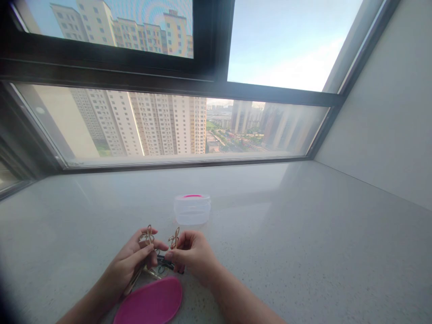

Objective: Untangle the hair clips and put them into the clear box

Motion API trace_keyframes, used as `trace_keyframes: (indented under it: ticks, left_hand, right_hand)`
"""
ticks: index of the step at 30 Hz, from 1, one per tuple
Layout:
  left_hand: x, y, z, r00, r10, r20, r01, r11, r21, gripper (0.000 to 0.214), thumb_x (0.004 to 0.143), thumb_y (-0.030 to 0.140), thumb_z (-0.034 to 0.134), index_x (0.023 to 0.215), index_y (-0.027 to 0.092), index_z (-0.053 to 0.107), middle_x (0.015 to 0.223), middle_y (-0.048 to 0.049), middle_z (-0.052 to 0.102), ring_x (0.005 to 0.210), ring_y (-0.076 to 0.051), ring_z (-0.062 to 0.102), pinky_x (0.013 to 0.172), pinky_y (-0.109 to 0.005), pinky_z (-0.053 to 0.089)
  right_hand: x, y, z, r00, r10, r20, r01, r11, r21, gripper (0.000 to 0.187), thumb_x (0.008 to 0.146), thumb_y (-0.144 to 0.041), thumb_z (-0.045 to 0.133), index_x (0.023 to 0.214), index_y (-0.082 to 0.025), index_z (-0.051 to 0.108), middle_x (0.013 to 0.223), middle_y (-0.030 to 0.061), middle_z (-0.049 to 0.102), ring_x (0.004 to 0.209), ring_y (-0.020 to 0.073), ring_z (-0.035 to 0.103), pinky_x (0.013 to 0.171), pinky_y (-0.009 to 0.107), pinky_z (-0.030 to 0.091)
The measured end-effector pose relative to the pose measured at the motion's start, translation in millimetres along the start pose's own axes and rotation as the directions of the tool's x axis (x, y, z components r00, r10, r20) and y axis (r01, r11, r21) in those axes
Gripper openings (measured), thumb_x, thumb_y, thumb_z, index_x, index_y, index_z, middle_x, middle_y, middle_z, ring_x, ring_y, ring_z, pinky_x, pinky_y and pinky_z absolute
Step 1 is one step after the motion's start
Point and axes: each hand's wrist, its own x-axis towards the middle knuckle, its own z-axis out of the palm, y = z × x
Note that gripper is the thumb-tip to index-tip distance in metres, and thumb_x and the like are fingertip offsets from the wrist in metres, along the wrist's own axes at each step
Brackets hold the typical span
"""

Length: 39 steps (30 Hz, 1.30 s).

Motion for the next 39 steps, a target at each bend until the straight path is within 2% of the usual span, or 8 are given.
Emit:
trace_keyframes:
  ticks: [4,8,12,22,33,39]
  left_hand:
    - [-0.7,0.9,1.0,1.0,-0.01,-0.005,0.01,1.0,-0.016,0.032,0.073,0.032,0.069,0.095,0.021,0.049,0.077,-0.0035,0.073,0.051,-0.012,0.058,0.049,-0.022,0.04]
    - [1.7,-1.3,-0.6,1.0,-0.01,0.01,0.01,1.0,-0.018,0.023,0.075,0.031,0.069,0.09,0.018,0.058,0.08,-0.0036,0.074,0.052,-0.01,0.056,0.05,-0.021,0.039]
    - [2.7,-1.4,-1.9,1.0,-0.015,0.006,0.015,1.0,-0.015,0.023,0.075,0.033,0.071,0.087,0.015,0.063,0.08,-0.0044,0.074,0.052,-0.01,0.056,0.051,-0.02,0.04]
    - [0.3,-1.8,-0.1,1.0,-0.01,-0.013,0.01,1.0,0.004,0.029,0.075,0.038,0.072,0.08,0.019,0.051,0.074,-0.0038,0.074,0.046,-0.009,0.057,0.044,-0.018,0.039]
    - [-2.9,5.7,4.3,0.999,-0.032,-0.017,0.033,0.999,0.01,0.034,0.07,0.042,0.075,0.076,0.018,0.051,0.071,-0.0029,0.073,0.047,-0.01,0.057,0.046,-0.019,0.04]
    - [-2.4,6.7,2.1,0.998,-0.055,-0.012,0.055,0.998,0.013,0.033,0.069,0.043,0.076,0.073,0.016,0.056,0.068,-0.0044,0.072,0.048,-0.01,0.056,0.046,-0.019,0.039]
  right_hand:
    - [-0.3,-1.6,0.4,1.0,-0.01,0.006,0.011,1.0,-0.003,0.047,0.051,-0.041,0.087,0.062,-0.016,0.049,0.044,-0.0053,0.054,0.035,0.008,0.049,0.033,0.017,0.035]
    - [-0.5,-1.9,0.5,1.0,0.002,-0.002,-0.002,1.0,-0.011,0.049,0.049,-0.043,0.087,0.062,-0.017,0.047,0.043,-0.0061,0.052,0.034,0.0078,0.047,0.033,0.017,0.033]
    - [-1.0,-3.1,1.0,1.0,-0.002,-0.001,0.002,1.0,-0.018,0.05,0.05,-0.045,0.087,0.062,-0.018,0.046,0.043,-0.0073,0.05,0.034,0.0068,0.044,0.033,0.017,0.031]
    - [-1.4,-3.9,2.0,0.999,-0.008,0.041,0.01,0.999,-0.049,0.047,0.061,-0.054,0.078,0.065,-0.016,0.05,0.046,-0.0056,0.052,0.034,0.0063,0.044,0.034,0.017,0.032]
    - [-0.9,-3.0,0.0,0.999,0.005,0.052,-0.001,0.998,-0.07,0.054,0.065,-0.064,0.07,0.058,-0.013,0.055,0.046,-0.0013,0.055,0.033,0.0071,0.048,0.033,0.016,0.032]
    - [-0.1,-0.2,-1.1,1.0,0.006,0.028,-0.004,0.996,-0.09,0.052,0.066,-0.062,0.071,0.066,-0.01,0.065,0.048,-0.0002,0.057,0.036,0.0081,0.05,0.034,0.017,0.034]
